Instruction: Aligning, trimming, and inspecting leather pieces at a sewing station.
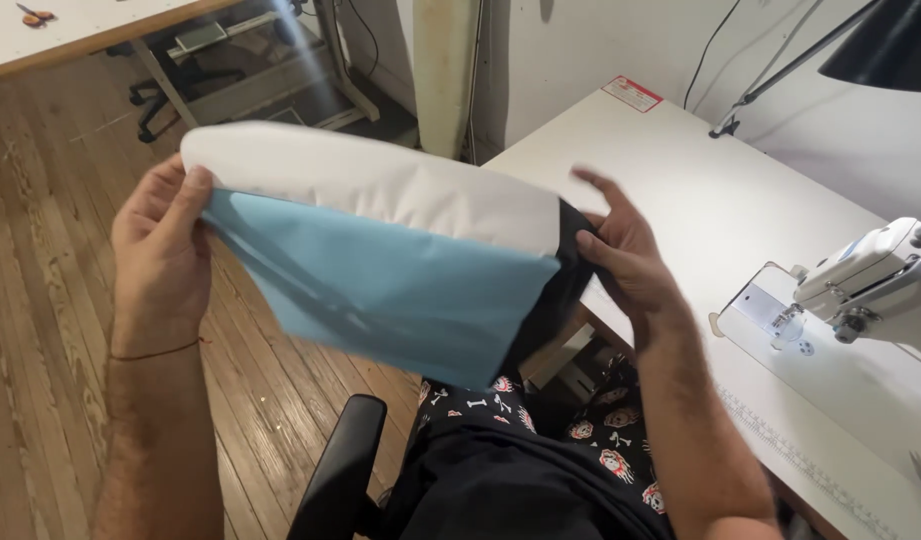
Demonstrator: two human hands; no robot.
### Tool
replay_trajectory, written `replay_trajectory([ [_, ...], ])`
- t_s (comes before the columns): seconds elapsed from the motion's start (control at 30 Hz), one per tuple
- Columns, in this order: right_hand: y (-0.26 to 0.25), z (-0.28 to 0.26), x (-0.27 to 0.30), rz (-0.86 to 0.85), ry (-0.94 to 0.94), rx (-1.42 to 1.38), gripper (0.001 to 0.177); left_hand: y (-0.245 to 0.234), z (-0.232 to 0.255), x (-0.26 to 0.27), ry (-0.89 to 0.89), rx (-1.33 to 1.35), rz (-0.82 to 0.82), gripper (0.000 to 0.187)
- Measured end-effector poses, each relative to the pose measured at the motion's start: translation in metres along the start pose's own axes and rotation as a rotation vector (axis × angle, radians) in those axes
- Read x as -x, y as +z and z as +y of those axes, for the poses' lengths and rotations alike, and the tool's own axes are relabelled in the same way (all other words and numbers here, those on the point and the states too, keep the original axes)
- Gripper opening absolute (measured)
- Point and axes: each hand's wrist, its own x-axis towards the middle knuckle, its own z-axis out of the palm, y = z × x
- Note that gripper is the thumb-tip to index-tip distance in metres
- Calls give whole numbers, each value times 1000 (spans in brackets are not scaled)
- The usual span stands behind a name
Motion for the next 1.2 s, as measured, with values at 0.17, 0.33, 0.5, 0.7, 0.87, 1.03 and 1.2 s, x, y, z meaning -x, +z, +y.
replay_trajectory([
  [0.17,-12,1,-9,-175,-89,310,71,1,12,-3,200,-45,76,29],
  [0.33,8,18,-3,-405,-160,457,54,2,21,2,386,-43,70,29],
  [0.5,14,62,6,-256,-391,761,61,11,34,8,401,-94,70,25],
  [0.7,19,77,6,-67,-665,855,37,1,42,12,293,-181,-19,24],
  [0.87,10,77,1,108,-941,1011,38,-20,21,9,191,-257,0,15],
  [1.03,25,63,12,28,-1018,1033,27,-10,23,25,222,-200,92,19],
  [1.2,32,56,21,76,-1022,1051,20,-4,14,32,238,-70,214,19],
])
